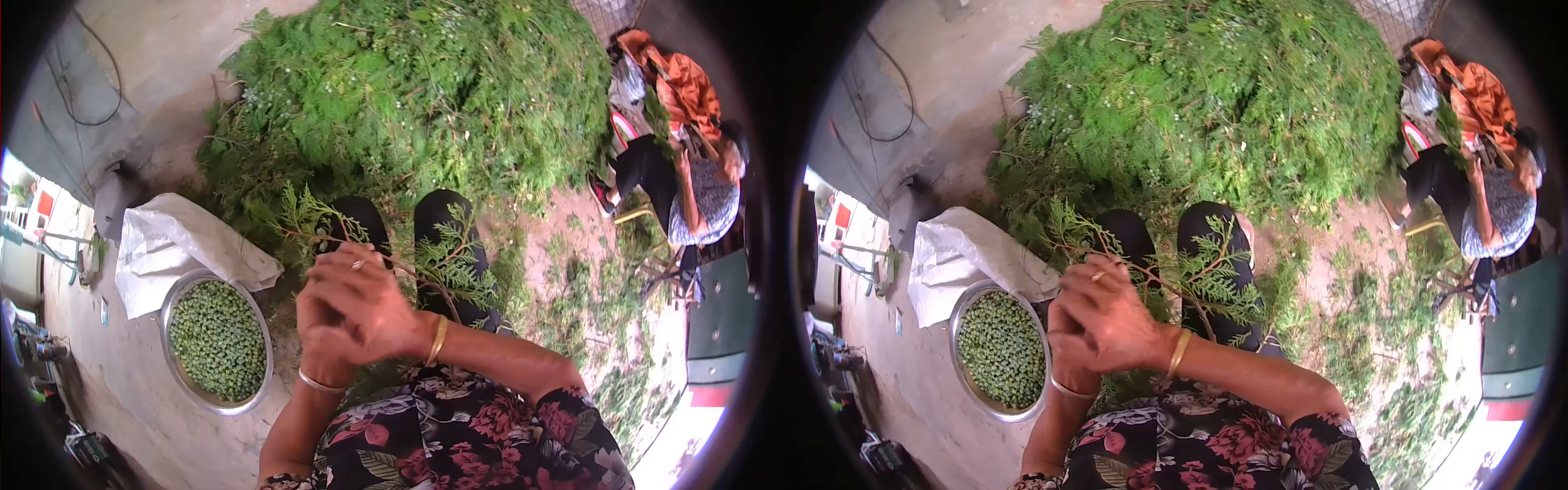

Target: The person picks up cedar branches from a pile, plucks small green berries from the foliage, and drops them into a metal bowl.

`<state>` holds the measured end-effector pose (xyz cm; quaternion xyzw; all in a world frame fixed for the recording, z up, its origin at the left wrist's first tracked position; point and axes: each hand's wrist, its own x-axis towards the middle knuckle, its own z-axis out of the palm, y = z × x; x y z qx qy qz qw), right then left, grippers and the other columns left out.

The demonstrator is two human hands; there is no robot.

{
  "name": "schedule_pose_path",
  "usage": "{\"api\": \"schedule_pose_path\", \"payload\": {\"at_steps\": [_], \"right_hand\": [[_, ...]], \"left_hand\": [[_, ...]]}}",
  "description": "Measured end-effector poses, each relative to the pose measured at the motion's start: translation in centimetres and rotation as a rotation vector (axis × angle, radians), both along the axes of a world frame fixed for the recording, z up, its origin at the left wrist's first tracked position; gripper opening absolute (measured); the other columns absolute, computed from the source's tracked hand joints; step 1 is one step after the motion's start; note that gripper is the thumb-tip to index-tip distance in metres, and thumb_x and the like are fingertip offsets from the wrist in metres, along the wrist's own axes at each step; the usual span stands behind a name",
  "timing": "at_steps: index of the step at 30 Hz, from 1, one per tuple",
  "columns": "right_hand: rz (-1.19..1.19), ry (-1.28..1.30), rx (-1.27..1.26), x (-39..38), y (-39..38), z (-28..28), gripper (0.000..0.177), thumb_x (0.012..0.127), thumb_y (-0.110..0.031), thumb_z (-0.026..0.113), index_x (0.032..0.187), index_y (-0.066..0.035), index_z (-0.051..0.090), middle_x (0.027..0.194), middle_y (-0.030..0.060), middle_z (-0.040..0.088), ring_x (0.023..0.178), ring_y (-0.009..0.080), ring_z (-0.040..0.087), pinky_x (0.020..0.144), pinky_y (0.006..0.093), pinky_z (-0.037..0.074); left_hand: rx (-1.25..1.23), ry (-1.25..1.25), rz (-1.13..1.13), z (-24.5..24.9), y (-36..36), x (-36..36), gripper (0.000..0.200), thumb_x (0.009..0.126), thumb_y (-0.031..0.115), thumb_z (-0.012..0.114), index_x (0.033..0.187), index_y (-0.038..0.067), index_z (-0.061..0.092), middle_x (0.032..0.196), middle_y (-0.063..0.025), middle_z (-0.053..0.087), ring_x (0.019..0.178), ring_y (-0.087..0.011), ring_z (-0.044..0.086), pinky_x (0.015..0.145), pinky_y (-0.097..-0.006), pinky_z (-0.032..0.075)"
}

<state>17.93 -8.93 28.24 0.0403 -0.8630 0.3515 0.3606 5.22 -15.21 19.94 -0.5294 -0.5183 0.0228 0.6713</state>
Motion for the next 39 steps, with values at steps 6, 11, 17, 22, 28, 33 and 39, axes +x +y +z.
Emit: {"api": "schedule_pose_path", "payload": {"at_steps": [6,11,17,22,28,33,39], "right_hand": [[0.196,-0.041,-0.036,-0.9,-2.1,-1.1,0.051,0.072,-0.037,0.071,0.102,0.003,0.059,0.107,0.0191,0.058,0.113,0.0369,0.05,0.106,0.0556,0.026],[0.074,-0.142,0.089,-1.0,-3.0,0.2,0.056,0.076,-0.044,0.063,0.1,0.006,0.058,0.103,0.024,0.057,0.109,0.0426,0.051,0.104,0.0605,0.023],[0.169,-0.344,0.353,-0.1,-3.5,-0.6,0.069,0.073,-0.049,0.06,0.112,0.008,0.054,0.113,0.0312,0.053,0.117,0.047,0.046,0.101,0.0667,0.02],[0.118,-0.423,0.166,0.5,-1.5,0.8,0.066,0.075,-0.044,0.065,0.118,0.004,0.054,0.115,0.0304,0.054,0.114,0.0433,0.051,0.103,0.0562,0.03],[-0.105,-0.395,-0.007,3.9,5.4,1.5,0.038,0.07,0.0,0.068,0.105,0.006,0.055,0.091,0.0233,0.061,0.081,0.035,0.063,0.076,0.0412,0.051],[-0.148,-0.486,0.581,4.1,4.9,-0.6,0.06,0.065,0.003,0.061,0.123,0.001,0.045,0.107,0.024,0.06,0.088,0.0411,0.063,0.087,0.049,0.046],[-0.172,-0.731,0.136,2.2,7.2,-5.4,0.042,0.066,0.005,0.055,0.107,0.002,0.059,0.089,0.0235,0.065,0.077,0.0404,0.064,0.07,0.0401,0.052]], "left_hand": [[0.175,-0.924,-0.472,2.2,-0.3,2.9,0.018,0.092,0.014,0.05,0.103,0.0,0.056,0.082,-0.0077,0.053,0.068,-0.0206,0.048,0.062,-0.0319,0.042],[0.306,-1.707,-0.737,3.4,-7.1,6.9,0.026,0.091,0.015,0.051,0.113,0.002,0.052,0.097,-0.0089,0.055,0.085,-0.0224,0.051,0.075,-0.0346,0.044],[0.579,-2.585,-1.036,6.7,-9.1,10.8,0.037,0.091,0.016,0.052,0.126,0.003,0.048,0.115,-0.0105,0.057,0.104,-0.0246,0.055,0.09,-0.0378,0.047],[1.178,-3.45,-1.273,5.8,-11.1,7.5,0.021,0.09,0.009,0.053,0.108,0.001,0.057,0.11,-0.0114,0.057,0.088,-0.0143,0.056,0.071,-0.0266,0.051],[1.182,-2.726,-0.946,2.9,-19.1,0.6,0.018,0.09,0.009,0.055,0.104,-0.001,0.058,0.101,-0.0156,0.061,0.089,-0.0222,0.06,0.066,-0.0288,0.051],[0.814,-2.251,-0.142,0.4,-23.9,-2.9,0.044,0.087,0.011,0.06,0.124,-0.01,0.048,0.122,-0.0215,0.055,0.108,-0.0216,0.056,0.088,-0.0314,0.047],[0.441,-2.192,-0.03,4.9,-17.5,1.5,0.042,0.079,0.004,0.065,0.119,-0.005,0.055,0.114,-0.0143,0.06,0.097,-0.0183,0.06,0.083,-0.029,0.049]]}}
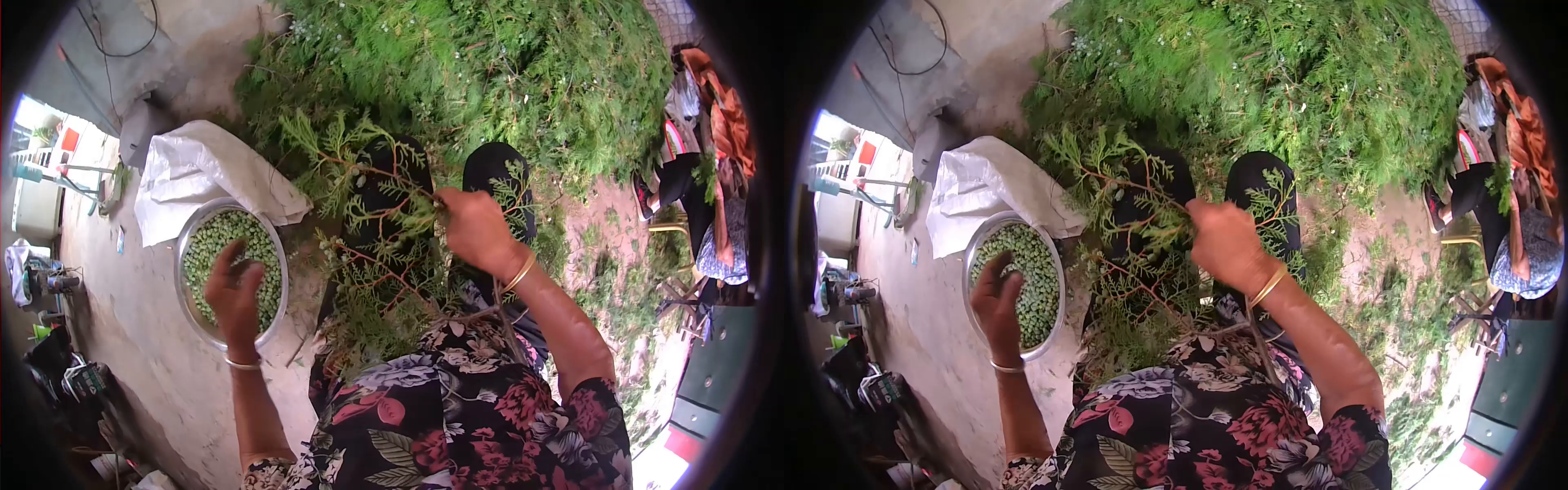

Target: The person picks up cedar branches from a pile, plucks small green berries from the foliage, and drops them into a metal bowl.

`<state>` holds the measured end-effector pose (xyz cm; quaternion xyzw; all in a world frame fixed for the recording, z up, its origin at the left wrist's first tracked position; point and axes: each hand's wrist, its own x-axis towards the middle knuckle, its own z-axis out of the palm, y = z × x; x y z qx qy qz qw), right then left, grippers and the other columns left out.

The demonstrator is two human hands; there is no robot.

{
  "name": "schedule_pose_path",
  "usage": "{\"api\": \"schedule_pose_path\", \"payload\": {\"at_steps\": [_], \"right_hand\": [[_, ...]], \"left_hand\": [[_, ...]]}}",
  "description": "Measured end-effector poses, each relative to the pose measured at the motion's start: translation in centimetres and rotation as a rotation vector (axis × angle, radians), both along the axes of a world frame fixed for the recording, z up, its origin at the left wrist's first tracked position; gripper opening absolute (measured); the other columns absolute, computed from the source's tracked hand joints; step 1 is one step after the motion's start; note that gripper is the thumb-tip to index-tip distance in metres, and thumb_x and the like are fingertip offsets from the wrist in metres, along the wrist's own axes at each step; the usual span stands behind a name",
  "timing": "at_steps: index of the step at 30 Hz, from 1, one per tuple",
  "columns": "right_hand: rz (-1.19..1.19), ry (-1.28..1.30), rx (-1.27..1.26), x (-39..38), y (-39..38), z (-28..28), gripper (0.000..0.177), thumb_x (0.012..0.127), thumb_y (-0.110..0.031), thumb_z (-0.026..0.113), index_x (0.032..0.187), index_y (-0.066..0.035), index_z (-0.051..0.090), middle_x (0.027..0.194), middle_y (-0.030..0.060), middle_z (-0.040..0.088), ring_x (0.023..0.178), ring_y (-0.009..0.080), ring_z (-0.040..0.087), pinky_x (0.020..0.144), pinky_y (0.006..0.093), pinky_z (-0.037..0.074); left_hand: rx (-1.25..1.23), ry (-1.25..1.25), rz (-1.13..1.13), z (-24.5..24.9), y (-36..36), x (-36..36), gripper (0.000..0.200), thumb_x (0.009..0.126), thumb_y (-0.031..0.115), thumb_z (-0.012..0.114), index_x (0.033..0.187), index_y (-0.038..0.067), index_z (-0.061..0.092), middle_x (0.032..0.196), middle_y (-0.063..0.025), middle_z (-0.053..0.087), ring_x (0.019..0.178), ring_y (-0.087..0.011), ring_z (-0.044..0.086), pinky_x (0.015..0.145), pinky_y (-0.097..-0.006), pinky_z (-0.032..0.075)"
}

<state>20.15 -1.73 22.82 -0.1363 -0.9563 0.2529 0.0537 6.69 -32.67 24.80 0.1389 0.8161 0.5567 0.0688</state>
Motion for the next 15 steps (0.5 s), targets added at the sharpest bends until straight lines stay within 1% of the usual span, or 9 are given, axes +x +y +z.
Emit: {"api": "schedule_pose_path", "payload": {"at_steps": [1,2,3,5,6,7,9,13,15], "right_hand": [[-0.057,0.136,-0.164,0.0,0.5,-0.4,0.036,0.066,0.006,0.053,0.101,0.003,0.063,0.084,0.0231,0.066,0.075,0.0393,0.064,0.066,0.0382,0.053],[-0.081,0.247,-0.224,0.0,0.8,-0.1,0.025,0.071,0.006,0.054,0.094,0.002,0.065,0.079,0.019,0.066,0.07,0.0289,0.066,0.065,0.034,0.052],[-0.081,0.245,-0.215,-0.1,1.0,0.8,0.025,0.071,0.006,0.054,0.094,0.002,0.065,0.079,0.019,0.066,0.07,0.0289,0.066,0.065,0.034,0.052],[-0.187,0.1,-0.626,0.0,1.3,2.9,0.021,0.077,0.003,0.058,0.097,0.004,0.063,0.071,0.0124,0.065,0.063,0.0164,0.06,0.062,0.0305,0.05],[-0.226,0.067,-0.673,0.0,1.8,3.1,0.015,0.081,-0.002,0.06,0.094,0.005,0.064,0.067,0.0034,0.06,0.06,0.0075,0.05,0.056,0.0259,0.046],[-0.235,0.072,-0.664,0.0,2.2,3.6,0.015,0.081,-0.002,0.06,0.094,0.005,0.064,0.067,0.0034,0.06,0.06,0.0075,0.05,0.056,0.0259,0.046],[-0.328,0.092,-0.941,0.5,2.9,4.4,0.013,0.083,-0.003,0.06,0.092,0.003,0.066,0.065,-0.0019,0.054,0.057,0.0052,0.046,0.051,0.0234,0.041],[-0.486,0.292,-0.938,1.4,4.8,4.5,0.013,0.083,-0.013,0.066,0.087,0.0,0.065,0.065,-0.0038,0.055,0.055,0.0029,0.045,0.047,0.0209,0.04],[-0.511,0.267,-0.879,2.1,6.4,5.0,0.015,0.083,-0.014,0.068,0.086,0.0,0.065,0.067,-0.0027,0.057,0.055,0.0028,0.047,0.047,0.0194,0.04]], "left_hand": [[-0.047,-0.023,-0.16,1.0,1.7,1.3,0.037,0.078,0.001,0.062,0.114,-0.003,0.059,0.107,-0.0106,0.064,0.096,-0.0169,0.061,0.083,-0.0298,0.049],[-0.068,0.097,-0.334,1.7,3.8,2.4,0.034,0.076,0.001,0.064,0.11,-0.002,0.061,0.103,-0.0118,0.066,0.091,-0.0191,0.063,0.08,-0.0309,0.05],[-0.086,0.221,-0.51,2.0,5.8,3.4,0.032,0.073,0.0,0.066,0.105,0.0,0.063,0.1,-0.013,0.067,0.087,-0.0214,0.065,0.077,-0.032,0.052],[-0.048,0.431,-0.705,2.0,9.5,5.0,0.033,0.069,0.003,0.069,0.102,0.002,0.063,0.099,-0.0174,0.065,0.086,-0.03,0.065,0.075,-0.0362,0.052],[-0.037,0.435,-0.71,1.6,10.6,5.6,0.033,0.069,0.003,0.069,0.102,0.002,0.063,0.099,-0.0174,0.065,0.086,-0.03,0.065,0.075,-0.0362,0.052],[-0.096,0.428,-0.806,0.9,11.7,6.0,0.032,0.069,0.004,0.07,0.1,0.001,0.063,0.099,-0.0181,0.064,0.085,-0.033,0.063,0.074,-0.0383,0.052],[-0.146,0.419,-0.915,0.5,12.9,6.5,0.031,0.069,0.005,0.071,0.099,0.001,0.062,0.099,-0.0187,0.063,0.084,-0.036,0.062,0.073,-0.0404,0.051],[-0.215,0.479,-0.883,-0.2,13.9,7.2,0.034,0.07,0.004,0.069,0.102,0.0,0.059,0.105,-0.019,0.06,0.087,-0.037,0.061,0.075,-0.0419,0.05],[-0.21,0.489,-0.906,-1.0,14.1,7.6,0.035,0.07,0.004,0.068,0.104,-0.001,0.058,0.108,-0.0195,0.059,0.088,-0.0368,0.06,0.076,-0.0415,0.049]]}}
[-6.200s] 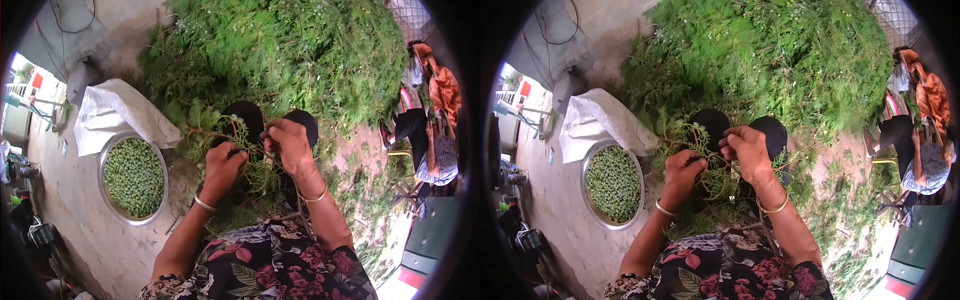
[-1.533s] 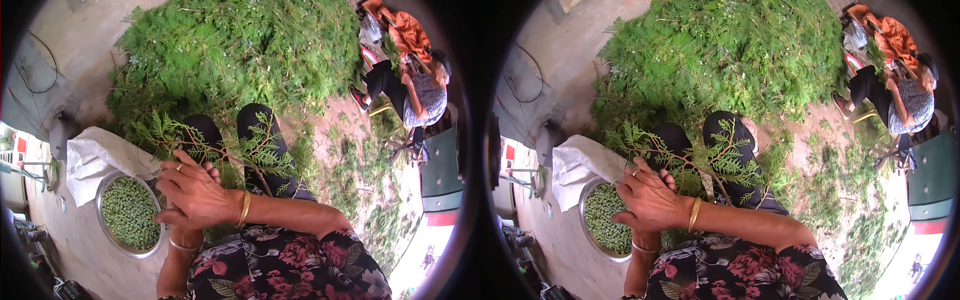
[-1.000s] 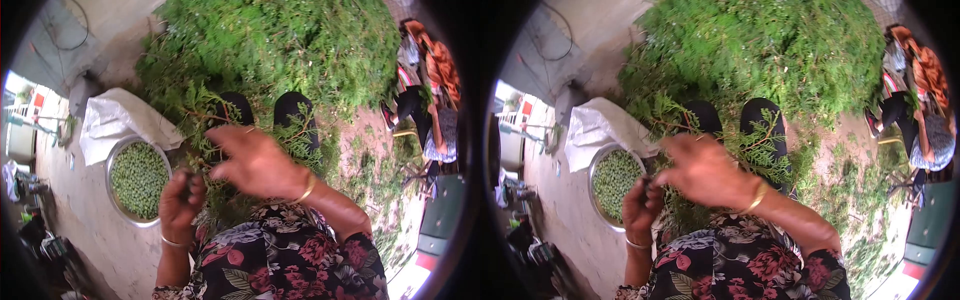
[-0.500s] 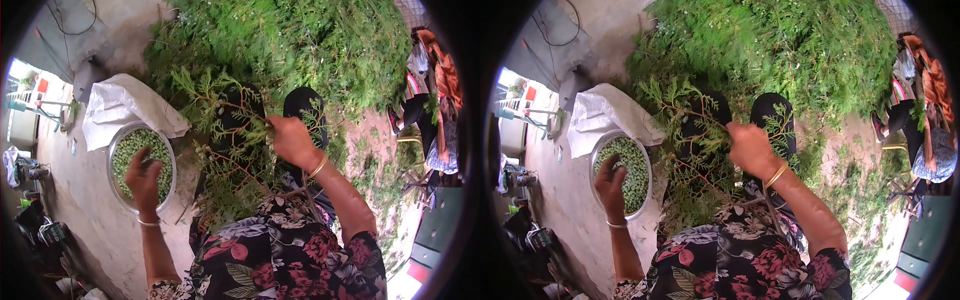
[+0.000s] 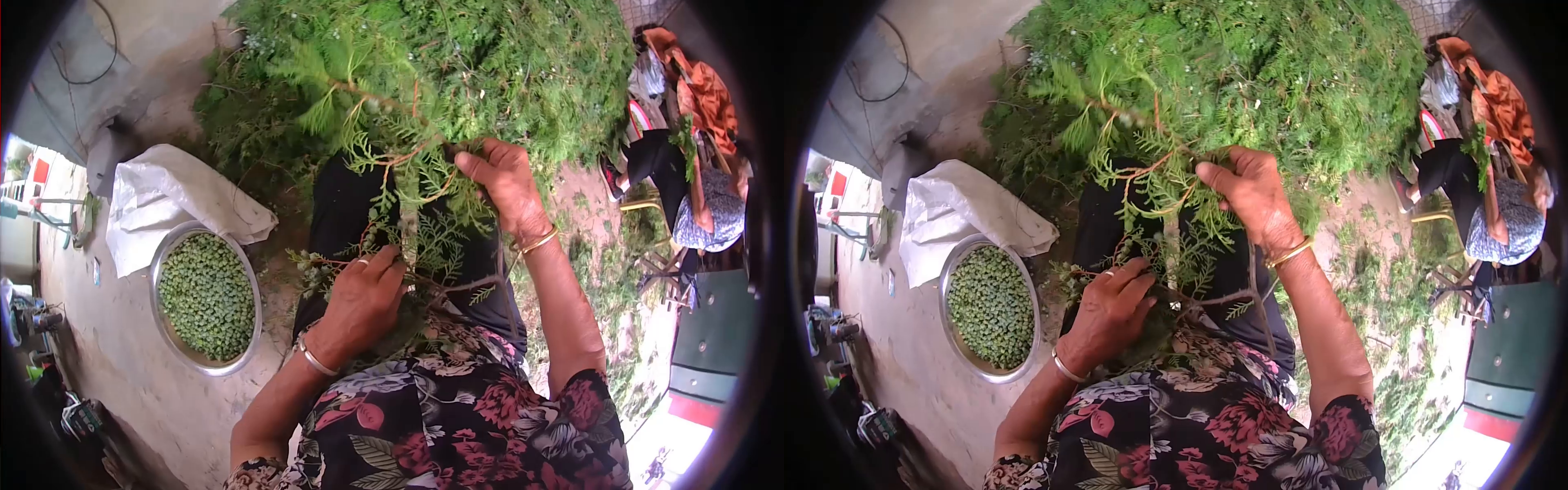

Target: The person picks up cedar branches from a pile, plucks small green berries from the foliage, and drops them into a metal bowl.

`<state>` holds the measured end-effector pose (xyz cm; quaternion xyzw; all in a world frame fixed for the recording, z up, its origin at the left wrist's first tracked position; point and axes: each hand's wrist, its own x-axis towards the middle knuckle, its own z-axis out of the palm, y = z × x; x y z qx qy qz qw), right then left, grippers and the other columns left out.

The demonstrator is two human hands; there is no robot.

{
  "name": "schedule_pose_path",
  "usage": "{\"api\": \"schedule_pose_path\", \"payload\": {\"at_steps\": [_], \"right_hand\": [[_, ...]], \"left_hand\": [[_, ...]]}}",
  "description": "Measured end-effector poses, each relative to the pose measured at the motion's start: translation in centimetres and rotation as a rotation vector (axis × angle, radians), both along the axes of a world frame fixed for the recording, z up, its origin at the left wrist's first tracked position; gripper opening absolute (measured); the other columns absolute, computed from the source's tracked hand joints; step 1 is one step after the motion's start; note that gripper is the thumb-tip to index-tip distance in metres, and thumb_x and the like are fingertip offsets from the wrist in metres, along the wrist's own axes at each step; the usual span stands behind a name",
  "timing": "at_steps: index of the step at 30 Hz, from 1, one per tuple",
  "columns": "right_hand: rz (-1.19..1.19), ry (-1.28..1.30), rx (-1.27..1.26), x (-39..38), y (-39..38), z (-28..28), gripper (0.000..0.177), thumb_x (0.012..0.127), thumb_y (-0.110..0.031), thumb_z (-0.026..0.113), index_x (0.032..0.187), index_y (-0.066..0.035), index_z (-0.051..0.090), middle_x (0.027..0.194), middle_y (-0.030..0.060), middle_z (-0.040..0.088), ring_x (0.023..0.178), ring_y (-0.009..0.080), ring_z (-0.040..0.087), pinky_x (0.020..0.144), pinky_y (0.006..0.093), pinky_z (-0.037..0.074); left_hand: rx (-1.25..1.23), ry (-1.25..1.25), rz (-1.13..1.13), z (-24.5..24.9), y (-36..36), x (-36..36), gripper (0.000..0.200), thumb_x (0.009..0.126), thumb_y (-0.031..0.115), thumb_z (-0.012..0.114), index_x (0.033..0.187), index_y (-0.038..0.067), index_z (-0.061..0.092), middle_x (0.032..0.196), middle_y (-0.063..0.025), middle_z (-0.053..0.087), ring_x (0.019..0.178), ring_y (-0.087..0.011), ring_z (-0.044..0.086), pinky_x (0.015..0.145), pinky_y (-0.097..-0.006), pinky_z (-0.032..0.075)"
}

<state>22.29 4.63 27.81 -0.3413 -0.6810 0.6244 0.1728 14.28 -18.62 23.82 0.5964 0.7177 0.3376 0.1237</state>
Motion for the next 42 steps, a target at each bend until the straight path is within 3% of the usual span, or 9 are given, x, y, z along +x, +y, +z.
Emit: {"api": "schedule_pose_path", "payload": {"at_steps": [6,11,15,18,26,28,31,37,42], "right_hand": [[-0.158,0.042,0.143,2.1,4.1,-4.0,0.02,0.078,-0.013,0.072,0.087,0.004,0.066,0.068,0.0016,0.06,0.058,0.007,0.051,0.051,0.0231,0.044],[-0.176,-0.243,0.62,4.4,3.5,-6.6,0.03,0.075,-0.014,0.071,0.096,0.007,0.064,0.079,0.0255,0.064,0.073,0.0334,0.065,0.069,0.0368,0.05],[-0.25,-0.459,0.798,4.4,0.7,-3.5,0.032,0.078,-0.012,0.066,0.105,0.006,0.06,0.082,0.0228,0.065,0.076,0.0363,0.065,0.071,0.0404,0.051],[-0.304,-0.105,0.964,3.6,-4.3,0.2,0.026,0.08,-0.012,0.063,0.098,0.007,0.06,0.08,0.0243,0.065,0.074,0.0377,0.065,0.072,0.0434,0.051],[0.526,-0.466,0.334,-0.4,-6.4,-5.2,0.029,0.085,-0.018,0.056,0.079,0.01,0.06,0.077,0.0314,0.059,0.083,0.0487,0.058,0.071,0.051,0.047],[0.472,-0.474,0.136,-1.1,-6.8,-5.7,0.03,0.082,-0.016,0.06,0.073,0.012,0.06,0.072,0.0277,0.06,0.07,0.0415,0.063,0.064,0.0459,0.047],[0.097,-0.242,0.008,-1.1,-8.3,-5.8,0.018,0.078,-0.008,0.062,0.078,0.01,0.062,0.062,0.0128,0.059,0.058,0.011,0.053,0.053,0.0291,0.043],[-0.157,0.189,-0.1,0.2,-10.0,-5.4,0.009,0.083,0.001,0.057,0.08,0.007,0.063,0.069,0.0019,0.063,0.064,0.0033,0.051,0.056,0.0218,0.042],[-0.112,0.203,0.028,1.5,-10.1,-5.6,0.011,0.088,0.0,0.055,0.086,0.003,0.066,0.078,0.0011,0.066,0.07,0.0044,0.053,0.062,0.023,0.045]], "left_hand": [[-0.09,0.328,-0.023,0.3,2.2,0.8,0.033,0.075,0.007,0.062,0.107,0.001,0.058,0.115,-0.0197,0.053,0.093,-0.0336,0.058,0.08,-0.0458,0.045],[-0.083,0.271,-0.046,-2.3,2.1,0.5,0.039,0.073,0.007,0.06,0.113,0.004,0.058,0.113,-0.0179,0.053,0.097,-0.0331,0.056,0.08,-0.0451,0.043],[-0.003,0.31,-0.052,-2.8,2.0,0.8,0.043,0.071,0.006,0.06,0.114,0.003,0.057,0.113,-0.0165,0.053,0.098,-0.0328,0.055,0.08,-0.0442,0.043],[0.018,0.35,-0.045,-2.8,2.2,0.8,0.046,0.069,0.008,0.059,0.114,0.002,0.057,0.112,-0.0153,0.054,0.099,-0.0317,0.055,0.079,-0.0428,0.043],[0.189,0.455,-0.035,-2.8,1.6,1.7,0.033,0.069,0.009,0.058,0.099,-0.003,0.059,0.103,-0.0168,0.058,0.092,-0.0305,0.058,0.072,-0.0412,0.045],[0.198,0.432,-0.022,-3.0,1.4,1.6,0.03,0.069,0.009,0.059,0.097,-0.002,0.059,0.103,-0.0176,0.058,0.093,-0.0313,0.058,0.073,-0.042,0.045],[0.23,0.424,-0.051,-2.9,1.0,1.1,0.028,0.071,0.009,0.059,0.096,-0.002,0.059,0.104,-0.0181,0.058,0.098,-0.0332,0.059,0.077,-0.0436,0.047],[0.254,0.111,-0.045,-3.0,0.7,0.2,0.03,0.072,0.005,0.059,0.1,-0.003,0.057,0.111,-0.0201,0.057,0.104,-0.0358,0.057,0.084,-0.043,0.048],[0.225,-0.593,0.199,-1.9,1.0,0.1,0.026,0.077,0.0,0.064,0.103,-0.001,0.06,0.098,-0.0169,0.064,0.088,-0.0266,0.066,0.073,-0.0323,0.052]]}}
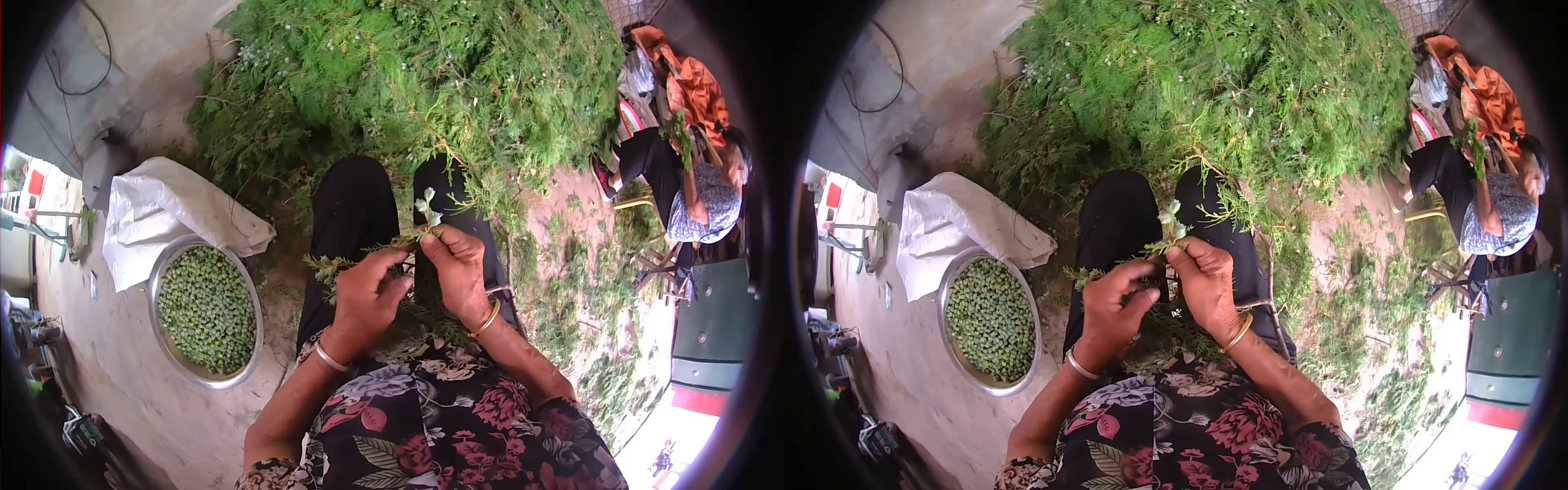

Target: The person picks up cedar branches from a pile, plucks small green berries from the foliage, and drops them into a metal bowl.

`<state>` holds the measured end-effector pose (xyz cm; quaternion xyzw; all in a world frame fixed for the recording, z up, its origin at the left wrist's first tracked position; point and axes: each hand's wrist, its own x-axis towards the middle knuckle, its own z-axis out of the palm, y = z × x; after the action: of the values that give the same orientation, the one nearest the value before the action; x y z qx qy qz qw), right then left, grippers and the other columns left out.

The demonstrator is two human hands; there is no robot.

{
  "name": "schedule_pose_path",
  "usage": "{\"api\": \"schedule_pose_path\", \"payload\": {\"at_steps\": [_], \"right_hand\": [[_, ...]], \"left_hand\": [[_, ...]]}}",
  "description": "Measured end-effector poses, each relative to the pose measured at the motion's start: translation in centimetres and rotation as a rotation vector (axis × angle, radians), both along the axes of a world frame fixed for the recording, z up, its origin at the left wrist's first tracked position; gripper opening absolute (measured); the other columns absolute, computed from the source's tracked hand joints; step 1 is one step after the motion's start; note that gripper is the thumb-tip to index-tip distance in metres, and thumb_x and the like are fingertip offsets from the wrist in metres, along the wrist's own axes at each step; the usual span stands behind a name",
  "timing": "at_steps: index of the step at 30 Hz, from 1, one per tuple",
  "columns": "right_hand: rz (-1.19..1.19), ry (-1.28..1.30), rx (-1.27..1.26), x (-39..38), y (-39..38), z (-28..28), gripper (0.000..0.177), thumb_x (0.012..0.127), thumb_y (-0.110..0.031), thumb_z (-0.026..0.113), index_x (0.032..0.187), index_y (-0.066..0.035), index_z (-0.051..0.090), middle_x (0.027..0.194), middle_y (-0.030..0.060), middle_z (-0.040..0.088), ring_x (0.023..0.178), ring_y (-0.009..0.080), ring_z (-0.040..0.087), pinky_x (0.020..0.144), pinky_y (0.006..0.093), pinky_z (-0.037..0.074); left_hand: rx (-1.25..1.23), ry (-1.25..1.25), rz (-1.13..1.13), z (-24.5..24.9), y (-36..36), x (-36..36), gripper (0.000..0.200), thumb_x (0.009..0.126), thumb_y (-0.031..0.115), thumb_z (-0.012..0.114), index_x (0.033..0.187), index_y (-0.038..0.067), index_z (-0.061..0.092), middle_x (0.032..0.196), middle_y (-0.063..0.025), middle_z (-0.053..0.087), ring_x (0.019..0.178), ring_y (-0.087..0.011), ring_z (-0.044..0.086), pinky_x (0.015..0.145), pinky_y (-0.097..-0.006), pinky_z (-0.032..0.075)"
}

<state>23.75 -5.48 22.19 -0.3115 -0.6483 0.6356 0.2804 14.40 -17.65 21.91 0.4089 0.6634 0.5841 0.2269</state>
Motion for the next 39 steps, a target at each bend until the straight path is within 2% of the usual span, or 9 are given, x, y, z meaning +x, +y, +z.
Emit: {"api": "schedule_pose_path", "payload": {"at_steps": [4,7,10,13,23,25,29,34,39], "right_hand": [[0.014,0.043,0.078,0.2,-0.9,0.3,0.008,0.085,0.003,0.059,0.088,0.001,0.066,0.079,0.0036,0.065,0.069,0.008,0.055,0.062,0.0258,0.046],[0.085,-0.06,0.461,0.9,-0.3,-0.8,0.013,0.075,0.009,0.061,0.085,0.0,0.064,0.073,0.0113,0.06,0.066,0.0248,0.057,0.062,0.0314,0.046],[0.099,0.018,0.531,0.9,-0.4,-1.5,0.017,0.071,0.011,0.059,0.083,0.0,0.063,0.073,0.0113,0.06,0.069,0.0277,0.058,0.063,0.035,0.046],[0.112,0.005,0.617,0.7,-0.5,-0.7,0.022,0.068,0.011,0.059,0.085,-0.002,0.063,0.074,0.0117,0.06,0.071,0.031,0.058,0.065,0.0385,0.045],[0.255,-0.009,0.731,1.0,0.3,-0.5,0.026,0.064,0.012,0.06,0.085,-0.004,0.063,0.071,0.0094,0.059,0.072,0.0294,0.057,0.068,0.0378,0.044],[0.27,-0.004,0.72,1.2,0.5,-0.6,0.028,0.063,0.013,0.059,0.085,-0.004,0.063,0.071,0.0093,0.058,0.072,0.0293,0.057,0.068,0.0376,0.044],[0.281,0.007,0.704,1.4,0.2,-0.6,0.032,0.059,0.015,0.056,0.086,-0.002,0.061,0.072,0.0092,0.058,0.073,0.0293,0.056,0.068,0.0373,0.044],[0.27,0.036,0.675,1.2,-0.1,-0.7,0.033,0.059,0.015,0.055,0.087,-0.001,0.06,0.073,0.0094,0.058,0.074,0.0291,0.056,0.067,0.0373,0.045],[0.29,0.048,0.681,1.2,-0.1,-1.1,0.034,0.059,0.016,0.054,0.088,-0.001,0.06,0.073,0.0096,0.058,0.072,0.0286,0.056,0.065,0.0366,0.046]], "left_hand": [[0.051,-0.026,0.189,0.8,0.5,-1.2,0.026,0.083,0.0,0.063,0.108,-0.004,0.06,0.09,-0.0091,0.066,0.079,-0.0128,0.064,0.072,-0.0249,0.052],[0.098,-0.278,0.11,2.6,1.1,-2.1,0.035,0.081,0.002,0.067,0.114,-0.003,0.057,0.088,-0.0052,0.063,0.075,-0.0084,0.06,0.065,-0.0215,0.05],[0.147,-0.364,-0.028,3.0,1.8,-2.3,0.048,0.074,0.003,0.076,0.117,-0.001,0.055,0.087,-0.002,0.06,0.071,-0.005,0.054,0.059,-0.019,0.047],[-0.067,0.044,-0.038,2.8,2.2,-2.5,0.047,0.067,0.003,0.079,0.109,-0.002,0.058,0.083,-0.0017,0.06,0.069,-0.0027,0.051,0.059,-0.0182,0.045],[0.042,0.113,-0.23,2.2,1.8,-4.1,0.028,0.071,0.002,0.074,0.095,-0.005,0.061,0.073,-0.0023,0.06,0.061,-0.0039,0.055,0.049,-0.0212,0.043],[-0.263,-0.336,-0.23,3.5,1.5,-3.7,0.021,0.073,-0.001,0.071,0.092,-0.005,0.061,0.067,-0.0018,0.058,0.052,-0.0035,0.051,0.042,-0.0204,0.038],[-0.225,-0.305,-0.148,2.8,1.2,-3.3,0.018,0.073,-0.006,0.068,0.089,-0.005,0.06,0.063,-0.0014,0.055,0.047,-0.0032,0.048,0.038,-0.02,0.034],[-0.166,-0.812,-0.065,2.9,0.8,-3.3,0.013,0.074,-0.003,0.065,0.085,-0.005,0.058,0.061,-0.0026,0.054,0.045,-0.0028,0.043,0.037,-0.0184,0.028],[-0.231,-0.848,-0.078,2.5,0.0,-4.4,0.012,0.073,-0.001,0.062,0.083,-0.004,0.057,0.062,-0.0041,0.056,0.045,-0.0026,0.041,0.037,-0.0179,0.026]]}}
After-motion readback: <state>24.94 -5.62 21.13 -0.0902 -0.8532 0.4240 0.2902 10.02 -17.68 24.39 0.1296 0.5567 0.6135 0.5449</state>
